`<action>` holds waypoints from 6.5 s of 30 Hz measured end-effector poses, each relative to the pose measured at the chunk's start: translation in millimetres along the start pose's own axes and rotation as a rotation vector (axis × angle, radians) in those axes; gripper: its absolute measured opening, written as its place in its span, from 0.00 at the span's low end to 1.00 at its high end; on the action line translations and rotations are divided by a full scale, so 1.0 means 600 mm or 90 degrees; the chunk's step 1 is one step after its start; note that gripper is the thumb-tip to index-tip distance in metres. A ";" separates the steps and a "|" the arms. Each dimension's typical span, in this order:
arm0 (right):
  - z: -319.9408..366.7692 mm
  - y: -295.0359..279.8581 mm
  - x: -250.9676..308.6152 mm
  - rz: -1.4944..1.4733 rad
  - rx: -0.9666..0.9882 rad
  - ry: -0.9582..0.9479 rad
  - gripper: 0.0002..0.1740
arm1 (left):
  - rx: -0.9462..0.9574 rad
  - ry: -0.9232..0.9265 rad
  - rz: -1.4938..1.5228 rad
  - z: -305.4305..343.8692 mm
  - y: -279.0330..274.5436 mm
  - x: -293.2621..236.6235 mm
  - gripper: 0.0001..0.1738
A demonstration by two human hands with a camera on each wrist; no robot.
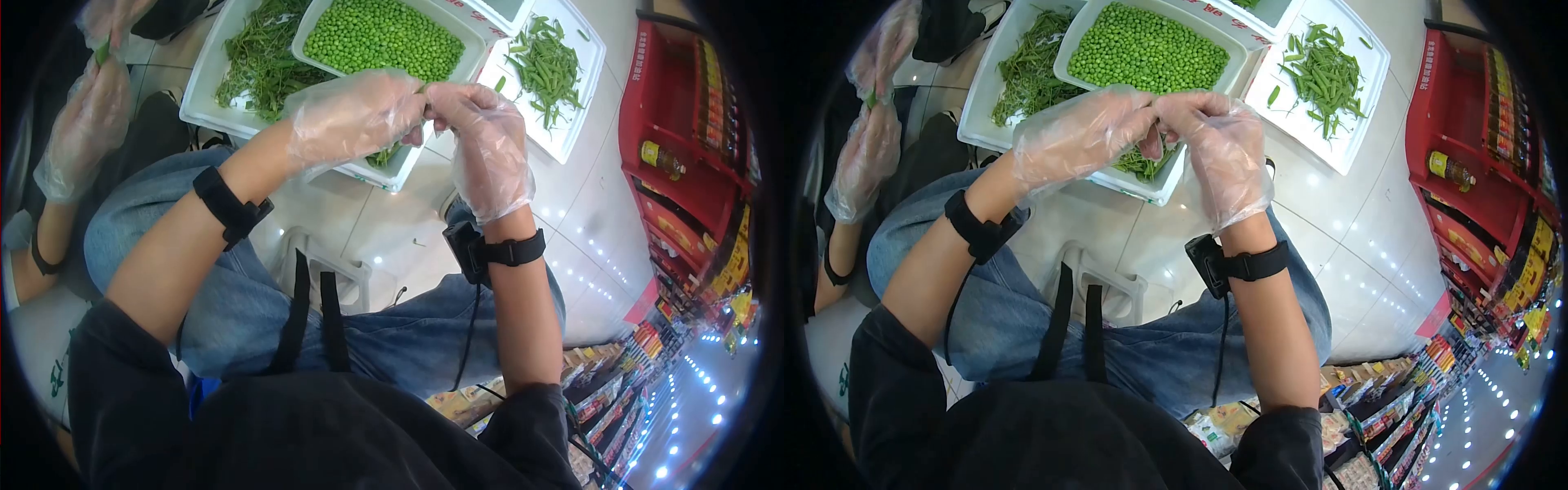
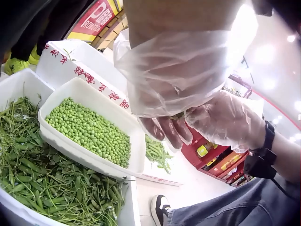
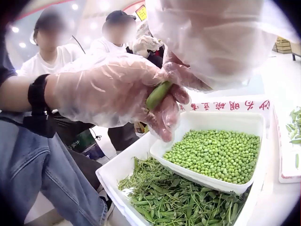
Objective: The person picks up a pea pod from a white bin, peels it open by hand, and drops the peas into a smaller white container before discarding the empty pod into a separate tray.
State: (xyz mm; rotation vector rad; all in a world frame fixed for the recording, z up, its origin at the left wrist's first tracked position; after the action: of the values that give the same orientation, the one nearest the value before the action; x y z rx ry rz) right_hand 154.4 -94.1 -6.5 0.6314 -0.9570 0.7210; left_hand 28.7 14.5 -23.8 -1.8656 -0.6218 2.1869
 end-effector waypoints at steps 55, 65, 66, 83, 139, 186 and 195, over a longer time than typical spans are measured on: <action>-0.007 -0.021 -0.044 -0.073 -0.122 0.212 0.14 | 0.012 -0.157 0.025 0.001 0.039 0.019 0.15; -0.009 -0.026 -0.059 -0.203 -0.122 0.203 0.19 | -0.025 -0.140 -0.076 -0.006 0.038 0.024 0.14; -0.006 -0.024 -0.053 -0.199 -0.116 0.193 0.19 | -0.025 -0.140 -0.076 -0.005 0.037 0.023 0.14; -0.012 -0.025 0.005 -0.023 0.014 0.147 0.17 | 0.000 -0.170 0.218 -0.010 0.040 0.033 0.15; -0.012 -0.021 -0.053 0.027 -0.150 0.073 0.20 | -0.064 -0.081 0.291 -0.015 0.056 0.029 0.19; -0.015 0.013 -0.005 0.489 -0.041 -0.307 0.17 | -0.224 -0.086 0.124 -0.020 0.055 0.063 0.15; -0.041 -0.009 -0.019 0.334 -0.008 -0.190 0.22 | -0.170 -0.103 0.229 -0.023 0.042 0.051 0.17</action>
State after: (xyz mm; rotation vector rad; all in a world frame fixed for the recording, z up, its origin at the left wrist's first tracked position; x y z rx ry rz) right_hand 166.5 -82.1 -27.9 0.4846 -1.4293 1.1014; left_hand 39.4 7.4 -63.7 -2.0837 -0.6811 2.6150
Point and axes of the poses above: each hand's wrist, its own z-axis away from the middle knuckle, its own y-axis out of the palm, x = y × z, the point moved 4 cm from there along -z, towards the middle knuckle, and after that the axes turned 10 degrees about -z, right-handed, at the moved point
